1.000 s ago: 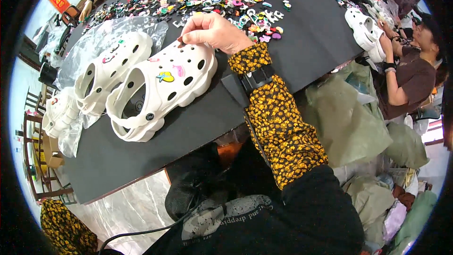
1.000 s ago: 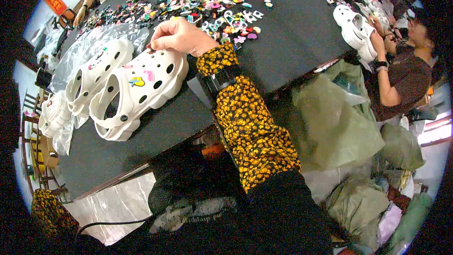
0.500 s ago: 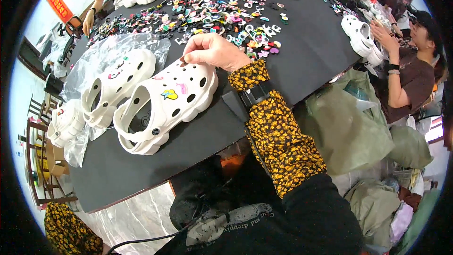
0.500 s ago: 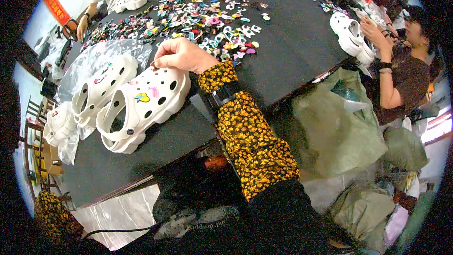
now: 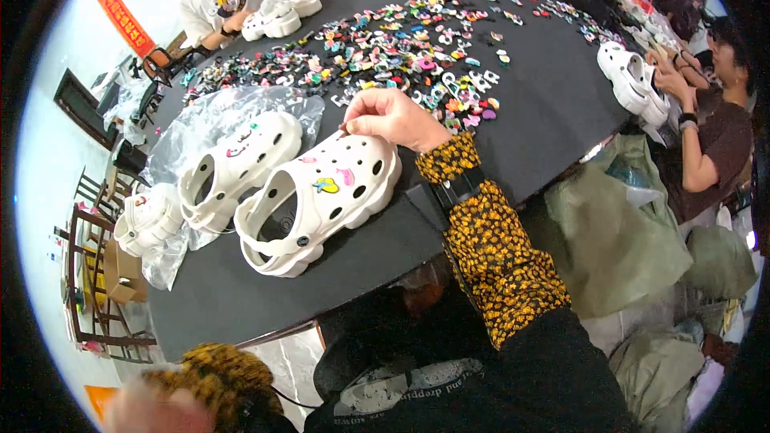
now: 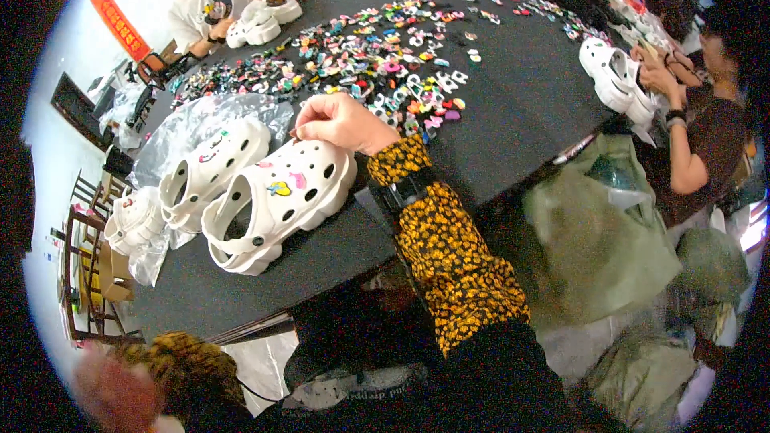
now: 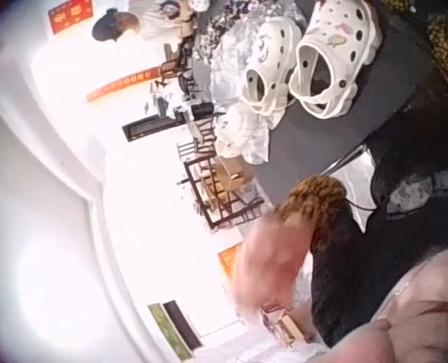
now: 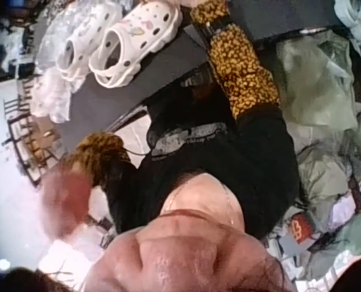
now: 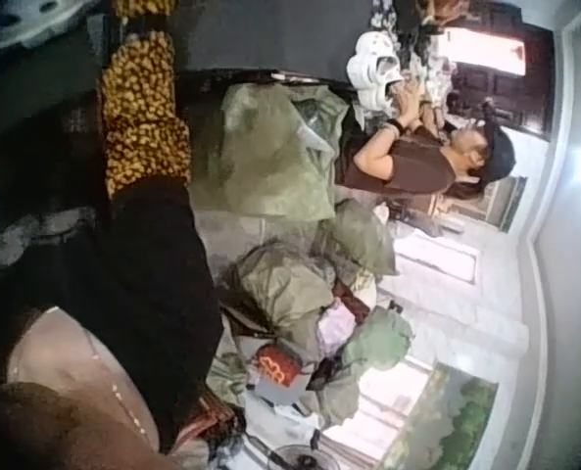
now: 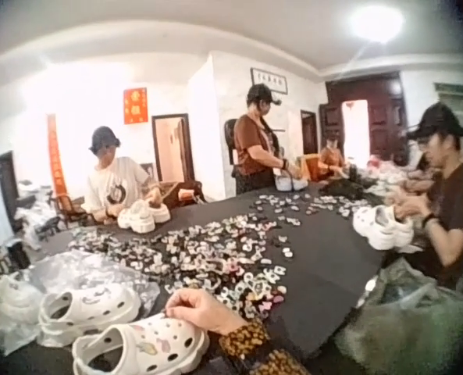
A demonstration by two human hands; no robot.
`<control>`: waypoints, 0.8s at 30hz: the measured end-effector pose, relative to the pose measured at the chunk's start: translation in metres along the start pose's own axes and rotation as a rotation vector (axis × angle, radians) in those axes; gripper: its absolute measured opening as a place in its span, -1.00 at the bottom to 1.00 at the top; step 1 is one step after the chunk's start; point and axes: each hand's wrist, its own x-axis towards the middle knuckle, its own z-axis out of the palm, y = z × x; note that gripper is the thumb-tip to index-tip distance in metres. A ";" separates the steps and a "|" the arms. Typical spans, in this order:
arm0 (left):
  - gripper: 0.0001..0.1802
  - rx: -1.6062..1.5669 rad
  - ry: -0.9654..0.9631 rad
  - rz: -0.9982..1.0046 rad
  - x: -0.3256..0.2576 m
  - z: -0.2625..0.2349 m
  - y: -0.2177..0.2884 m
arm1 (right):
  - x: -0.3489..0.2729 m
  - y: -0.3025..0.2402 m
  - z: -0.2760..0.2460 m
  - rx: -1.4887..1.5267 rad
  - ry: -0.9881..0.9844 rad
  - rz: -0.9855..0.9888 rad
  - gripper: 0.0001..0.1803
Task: Attaching decorative charms to clogs and packaging them in plastic bags.
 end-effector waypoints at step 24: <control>-0.70 -0.160 0.862 -0.853 0.095 -0.082 -0.243 | -0.014 -0.019 -0.001 -0.700 0.022 -0.197 -0.93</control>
